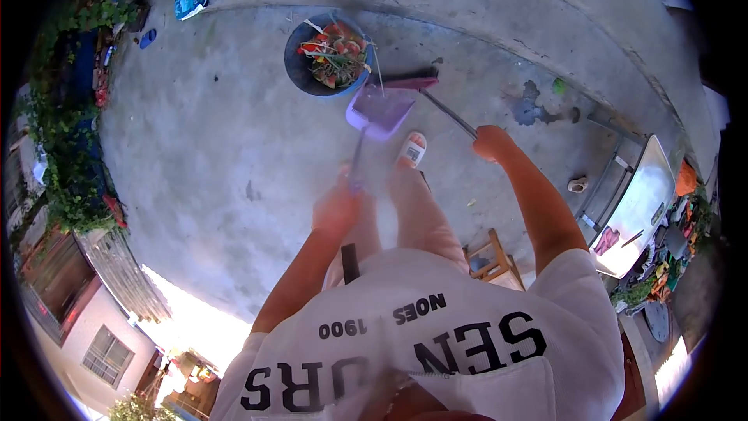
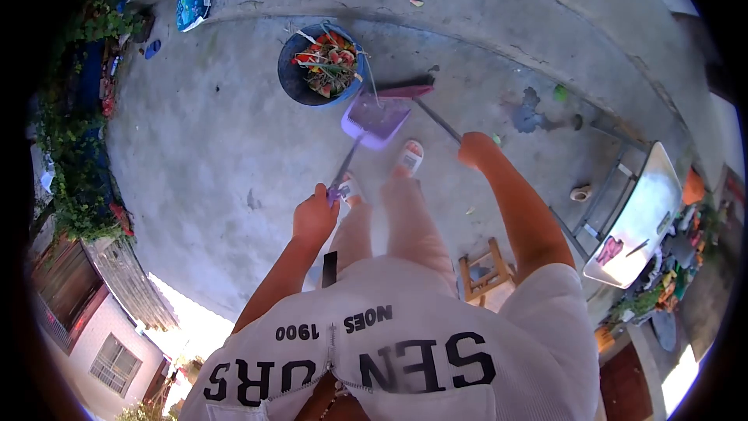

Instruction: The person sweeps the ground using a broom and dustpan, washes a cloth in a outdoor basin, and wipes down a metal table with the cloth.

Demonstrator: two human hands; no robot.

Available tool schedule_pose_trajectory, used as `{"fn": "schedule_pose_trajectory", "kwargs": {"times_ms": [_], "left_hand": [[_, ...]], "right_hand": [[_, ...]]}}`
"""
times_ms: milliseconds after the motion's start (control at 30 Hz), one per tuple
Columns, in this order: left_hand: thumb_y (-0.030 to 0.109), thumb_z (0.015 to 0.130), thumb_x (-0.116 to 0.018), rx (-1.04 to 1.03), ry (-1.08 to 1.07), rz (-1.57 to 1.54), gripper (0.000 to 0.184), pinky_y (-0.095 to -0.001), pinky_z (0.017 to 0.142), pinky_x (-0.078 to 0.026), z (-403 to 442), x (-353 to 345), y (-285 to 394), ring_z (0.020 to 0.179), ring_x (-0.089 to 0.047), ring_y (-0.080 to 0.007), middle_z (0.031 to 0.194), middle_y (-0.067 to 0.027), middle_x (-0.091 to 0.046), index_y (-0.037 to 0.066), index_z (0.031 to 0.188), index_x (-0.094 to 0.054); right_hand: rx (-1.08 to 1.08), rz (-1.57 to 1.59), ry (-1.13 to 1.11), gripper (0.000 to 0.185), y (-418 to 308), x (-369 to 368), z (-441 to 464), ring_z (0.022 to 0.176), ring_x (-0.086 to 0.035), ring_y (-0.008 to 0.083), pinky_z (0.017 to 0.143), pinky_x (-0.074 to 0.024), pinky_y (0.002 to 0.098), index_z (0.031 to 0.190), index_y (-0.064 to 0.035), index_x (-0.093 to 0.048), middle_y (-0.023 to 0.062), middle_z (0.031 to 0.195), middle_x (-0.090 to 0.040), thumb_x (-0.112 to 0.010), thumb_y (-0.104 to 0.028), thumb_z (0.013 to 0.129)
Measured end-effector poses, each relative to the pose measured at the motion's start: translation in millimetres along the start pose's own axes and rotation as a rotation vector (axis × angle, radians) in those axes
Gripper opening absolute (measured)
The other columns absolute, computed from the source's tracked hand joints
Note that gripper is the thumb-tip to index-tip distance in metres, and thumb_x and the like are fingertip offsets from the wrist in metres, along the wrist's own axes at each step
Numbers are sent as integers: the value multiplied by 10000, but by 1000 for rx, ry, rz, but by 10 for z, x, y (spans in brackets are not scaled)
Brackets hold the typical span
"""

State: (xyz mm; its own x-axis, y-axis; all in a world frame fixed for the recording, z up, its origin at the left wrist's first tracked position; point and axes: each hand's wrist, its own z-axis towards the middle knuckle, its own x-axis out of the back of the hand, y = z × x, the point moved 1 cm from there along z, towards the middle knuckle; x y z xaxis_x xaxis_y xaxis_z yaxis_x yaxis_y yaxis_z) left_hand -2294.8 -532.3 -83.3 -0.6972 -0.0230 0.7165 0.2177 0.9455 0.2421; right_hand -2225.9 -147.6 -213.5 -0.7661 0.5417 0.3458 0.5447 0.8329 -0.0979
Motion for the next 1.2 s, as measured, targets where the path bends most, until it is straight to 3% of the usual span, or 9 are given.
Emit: {"fn": "schedule_pose_trajectory", "kwargs": {"times_ms": [67,100,200,267,533,800,900,1000,1200], "left_hand": [[310,979,-562,47,-95,-31,450,-509,772,-529,-5,39,-74,884,-678,-414,950,-202,-703,70,1321,-393],[335,992,-535,72,-146,-46,571,-512,831,-523,-12,42,-100,954,-676,-414,1025,-202,-711,89,1475,-358],[305,989,-540,31,-112,-78,532,-517,825,-521,-25,-200,-192,949,-673,-425,1035,-208,-706,88,1446,-376],[267,965,-589,-28,-41,-69,338,-507,716,-533,-24,-194,-110,816,-677,-420,883,-211,-692,44,1160,-425],[271,941,-626,-109,10,-9,313,-503,662,-536,-54,-221,-245,752,-672,-431,797,-220,-682,18,1024,-461],[287,927,-646,-151,15,-195,273,-511,670,-505,-964,375,-615,774,-649,-454,816,-226,-676,48,985,-529],[289,936,-659,-378,332,-207,267,-452,613,-500,-1460,545,-1094,678,-662,-363,760,-163,-673,48,984,-557],[276,956,-641,-130,176,-519,378,-376,697,-545,-1981,830,-1649,719,-662,-299,825,-132,-688,21,1228,-579],[241,980,-636,139,234,-1430,251,-250,469,-426,-2808,1114,-2682,479,-519,-105,637,-2,-519,25,1099,-589]], "right_hand": [[28,210,57,245,238,-92,-416,587,-666,370,571,-537,494,992,2,-619,233,853,-681,-607,-216,882],[14,212,119,248,247,-173,-456,726,-669,383,649,-544,485,1025,-7,-634,243,931,-682,-602,-205,880],[-69,267,253,273,231,-583,-246,1017,-672,412,811,-554,470,1088,-21,-661,258,1100,-685,-590,-181,878],[-179,369,289,265,79,-898,220,1040,-664,417,827,-549,474,1080,-13,-654,251,1127,-684,-586,-179,885],[-22,648,-167,168,-341,-1579,-323,464,-541,228,414,-428,395,910,-12,-608,125,664,-582,-600,-181,915],[-293,1238,228,184,-218,-2904,-1836,441,-460,157,378,-376,337,1006,-52,-582,39,615,-494,-600,-229,959],[-397,1423,311,166,-170,-3133,-1966,430,-438,164,370,-360,337,990,-61,-566,42,606,-486,-581,-224,965],[-405,1569,341,190,-113,-3190,-2037,417,-459,195,368,-376,373,975,-26,-545,80,589,-499,-576,-207,927],[-415,1619,369,187,-376,-3340,-2004,424,-461,230,380,-366,383,953,-7,-553,107,602,-517,-575,-193,942]]}}
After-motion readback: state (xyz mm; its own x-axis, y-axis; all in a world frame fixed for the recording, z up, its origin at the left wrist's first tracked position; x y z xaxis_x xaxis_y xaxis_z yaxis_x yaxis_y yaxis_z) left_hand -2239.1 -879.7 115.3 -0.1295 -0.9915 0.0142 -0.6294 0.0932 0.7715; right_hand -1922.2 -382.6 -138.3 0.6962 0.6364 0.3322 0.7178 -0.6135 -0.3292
